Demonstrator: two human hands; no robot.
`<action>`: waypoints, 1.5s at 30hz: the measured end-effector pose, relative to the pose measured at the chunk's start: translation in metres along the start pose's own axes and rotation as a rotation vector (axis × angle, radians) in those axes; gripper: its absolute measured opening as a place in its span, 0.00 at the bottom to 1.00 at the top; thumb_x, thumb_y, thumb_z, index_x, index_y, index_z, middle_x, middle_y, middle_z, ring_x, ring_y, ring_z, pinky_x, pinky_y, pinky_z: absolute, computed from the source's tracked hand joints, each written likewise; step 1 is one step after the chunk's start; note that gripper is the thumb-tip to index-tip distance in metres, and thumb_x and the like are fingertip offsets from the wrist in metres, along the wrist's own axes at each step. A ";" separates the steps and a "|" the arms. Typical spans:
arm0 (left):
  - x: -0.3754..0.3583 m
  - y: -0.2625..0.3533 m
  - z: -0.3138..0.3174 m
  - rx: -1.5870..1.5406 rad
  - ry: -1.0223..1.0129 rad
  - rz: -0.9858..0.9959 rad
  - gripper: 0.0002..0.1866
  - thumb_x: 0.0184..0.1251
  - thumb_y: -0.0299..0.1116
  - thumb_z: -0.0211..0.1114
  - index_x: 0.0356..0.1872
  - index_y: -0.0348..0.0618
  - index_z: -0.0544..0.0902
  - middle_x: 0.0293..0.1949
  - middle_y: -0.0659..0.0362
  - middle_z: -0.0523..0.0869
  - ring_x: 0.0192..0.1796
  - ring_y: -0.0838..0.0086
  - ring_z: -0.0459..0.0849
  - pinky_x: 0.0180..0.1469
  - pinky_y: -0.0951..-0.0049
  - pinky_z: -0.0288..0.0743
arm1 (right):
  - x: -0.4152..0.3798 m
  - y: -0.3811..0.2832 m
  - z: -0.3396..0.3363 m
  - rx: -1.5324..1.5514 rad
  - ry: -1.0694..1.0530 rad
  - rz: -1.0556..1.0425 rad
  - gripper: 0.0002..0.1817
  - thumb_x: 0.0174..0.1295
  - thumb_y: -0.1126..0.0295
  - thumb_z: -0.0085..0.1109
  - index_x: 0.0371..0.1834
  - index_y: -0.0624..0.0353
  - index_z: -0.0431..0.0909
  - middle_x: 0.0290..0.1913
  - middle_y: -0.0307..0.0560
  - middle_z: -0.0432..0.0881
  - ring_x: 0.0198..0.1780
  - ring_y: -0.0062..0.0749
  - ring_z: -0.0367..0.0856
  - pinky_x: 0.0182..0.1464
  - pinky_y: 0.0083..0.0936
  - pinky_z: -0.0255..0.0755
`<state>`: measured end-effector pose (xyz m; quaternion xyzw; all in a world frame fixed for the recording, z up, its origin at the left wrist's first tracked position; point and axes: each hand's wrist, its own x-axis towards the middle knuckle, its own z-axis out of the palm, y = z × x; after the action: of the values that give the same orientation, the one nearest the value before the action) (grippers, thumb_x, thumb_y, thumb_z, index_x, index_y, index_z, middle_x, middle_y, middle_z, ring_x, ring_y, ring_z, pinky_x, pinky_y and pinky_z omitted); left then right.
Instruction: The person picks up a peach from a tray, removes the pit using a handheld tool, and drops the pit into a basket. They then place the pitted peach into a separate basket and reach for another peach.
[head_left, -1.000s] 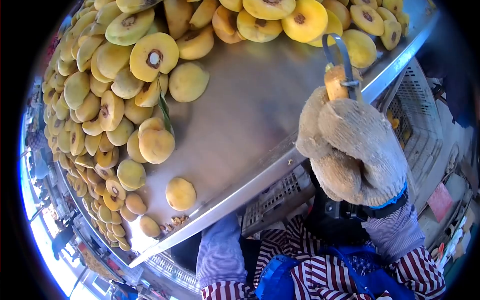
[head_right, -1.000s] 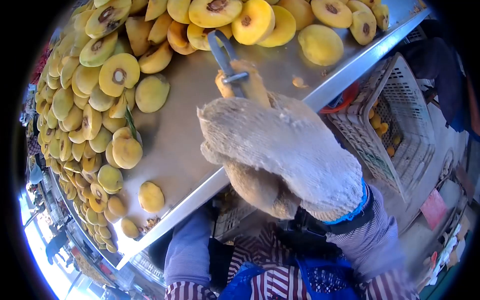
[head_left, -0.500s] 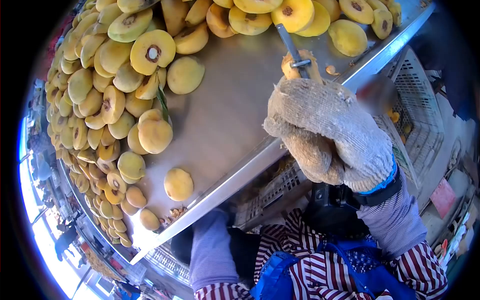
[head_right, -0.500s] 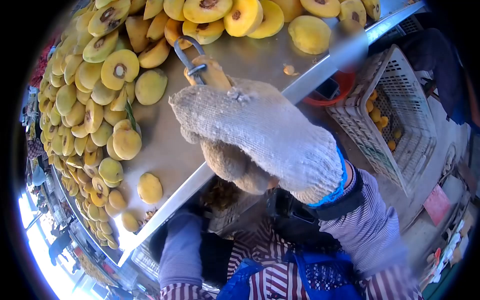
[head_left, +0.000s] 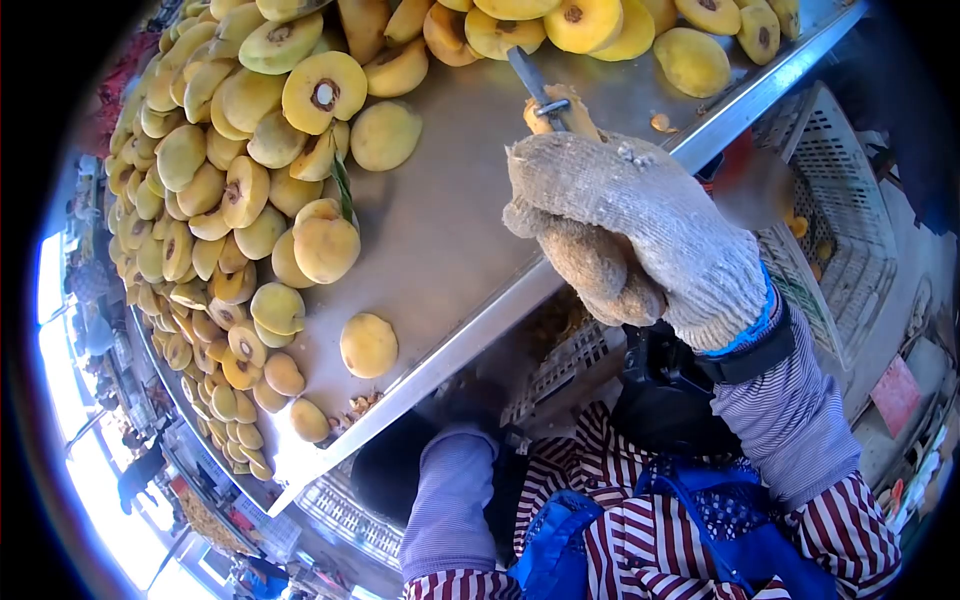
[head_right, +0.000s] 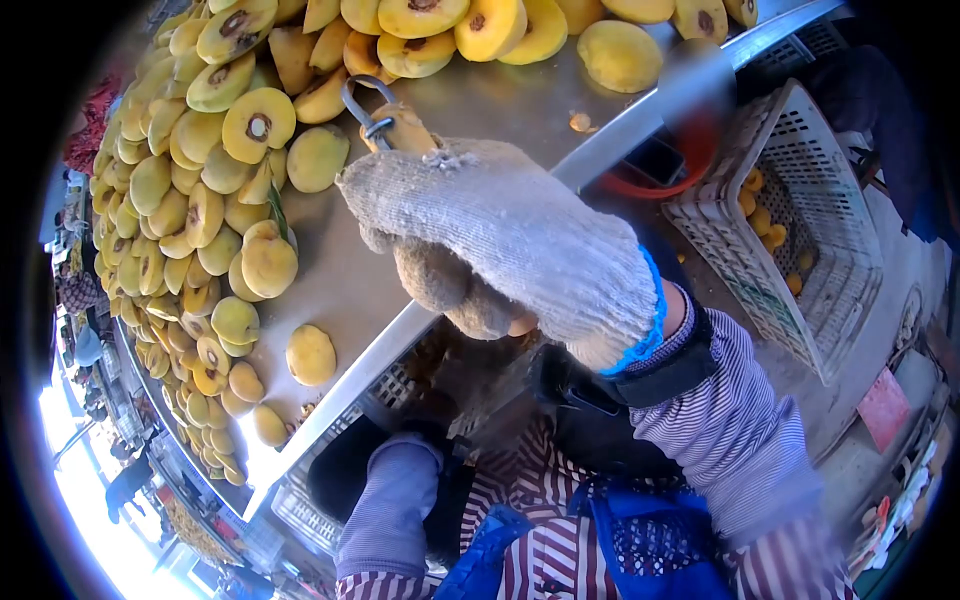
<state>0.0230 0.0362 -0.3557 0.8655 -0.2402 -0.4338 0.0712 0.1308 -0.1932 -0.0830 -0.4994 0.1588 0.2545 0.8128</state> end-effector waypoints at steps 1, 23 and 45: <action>0.000 0.002 0.001 0.000 0.007 0.001 0.21 0.73 0.42 0.55 0.57 0.39 0.80 0.58 0.42 0.82 0.63 0.52 0.79 0.64 0.56 0.72 | 0.000 0.000 0.000 0.004 0.010 -0.017 0.22 0.71 0.56 0.58 0.38 0.70 0.82 0.12 0.39 0.70 0.07 0.19 0.61 0.12 0.18 0.57; -0.066 -0.065 -0.032 0.020 0.515 -0.248 0.19 0.73 0.40 0.54 0.56 0.39 0.81 0.58 0.43 0.82 0.62 0.51 0.79 0.63 0.55 0.73 | 0.000 0.008 -0.007 0.041 -0.108 -0.093 0.21 0.68 0.51 0.59 0.34 0.62 0.78 0.16 0.35 0.72 0.10 0.14 0.64 0.12 0.13 0.54; -0.227 0.072 -0.164 -1.336 0.517 -0.003 0.16 0.70 0.21 0.58 0.57 0.32 0.81 0.56 0.50 0.85 0.51 0.73 0.86 0.55 0.74 0.78 | 0.008 0.008 0.006 0.013 -0.013 -0.110 0.21 0.70 0.53 0.59 0.38 0.66 0.77 0.16 0.33 0.71 0.08 0.15 0.59 0.13 0.16 0.53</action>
<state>0.0108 0.0682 -0.0684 0.7124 0.1028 -0.2691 0.6399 0.1331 -0.1830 -0.0905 -0.5002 0.1277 0.2114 0.8299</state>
